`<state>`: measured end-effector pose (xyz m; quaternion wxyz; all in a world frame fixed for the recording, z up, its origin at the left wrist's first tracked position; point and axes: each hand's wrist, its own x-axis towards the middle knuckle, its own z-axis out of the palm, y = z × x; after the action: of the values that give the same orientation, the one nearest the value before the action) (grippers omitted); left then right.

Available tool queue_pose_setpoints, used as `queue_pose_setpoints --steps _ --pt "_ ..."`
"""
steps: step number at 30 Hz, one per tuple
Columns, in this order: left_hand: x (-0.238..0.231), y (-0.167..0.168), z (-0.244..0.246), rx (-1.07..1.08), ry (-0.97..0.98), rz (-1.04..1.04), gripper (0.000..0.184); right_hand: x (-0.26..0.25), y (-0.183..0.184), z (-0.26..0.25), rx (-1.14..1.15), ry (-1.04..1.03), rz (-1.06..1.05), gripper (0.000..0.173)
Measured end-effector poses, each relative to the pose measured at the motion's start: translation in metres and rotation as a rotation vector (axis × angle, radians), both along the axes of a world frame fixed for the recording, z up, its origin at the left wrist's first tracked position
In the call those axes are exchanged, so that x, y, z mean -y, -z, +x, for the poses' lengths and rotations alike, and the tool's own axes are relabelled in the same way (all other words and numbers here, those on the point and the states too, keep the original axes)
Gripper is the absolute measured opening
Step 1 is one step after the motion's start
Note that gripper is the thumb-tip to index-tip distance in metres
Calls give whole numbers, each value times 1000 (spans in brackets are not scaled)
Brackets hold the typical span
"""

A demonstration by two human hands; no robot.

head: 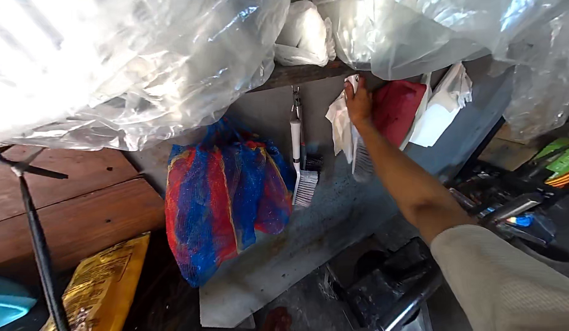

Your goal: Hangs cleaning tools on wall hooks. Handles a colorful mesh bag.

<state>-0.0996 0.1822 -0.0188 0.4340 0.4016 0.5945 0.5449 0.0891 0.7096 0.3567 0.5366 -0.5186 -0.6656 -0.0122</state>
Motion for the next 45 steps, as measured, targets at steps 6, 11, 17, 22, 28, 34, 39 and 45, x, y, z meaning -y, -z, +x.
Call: queue_pose_setpoints --steps 6,11,17,22,28,34,39,45 --pt "-25 -12 20 -46 85 96 31 6 -4 10 103 -6 -81 65" --pt "-24 -7 35 4 131 67 31 13 0 27 109 -106 -122 85" --pt "-35 -54 15 -142 15 247 29 96 -13 15 79 -186 252 67" --pt "-70 -192 -47 -525 -515 624 39 210 -2 -49 106 -733 348 43" --pt "-88 -282 -118 -737 -942 556 68 243 83 -118 -271 -1041 -650 49" --pt "-108 -290 -156 -597 -516 106 71 256 110 -162 -567 -1086 -920 51" --pt "-106 -290 -152 -649 -527 256 29 255 122 -162 -564 -904 -720 64" --pt "-99 -315 -140 -567 -615 478 23 270 86 -175 -731 -1230 -807 51"
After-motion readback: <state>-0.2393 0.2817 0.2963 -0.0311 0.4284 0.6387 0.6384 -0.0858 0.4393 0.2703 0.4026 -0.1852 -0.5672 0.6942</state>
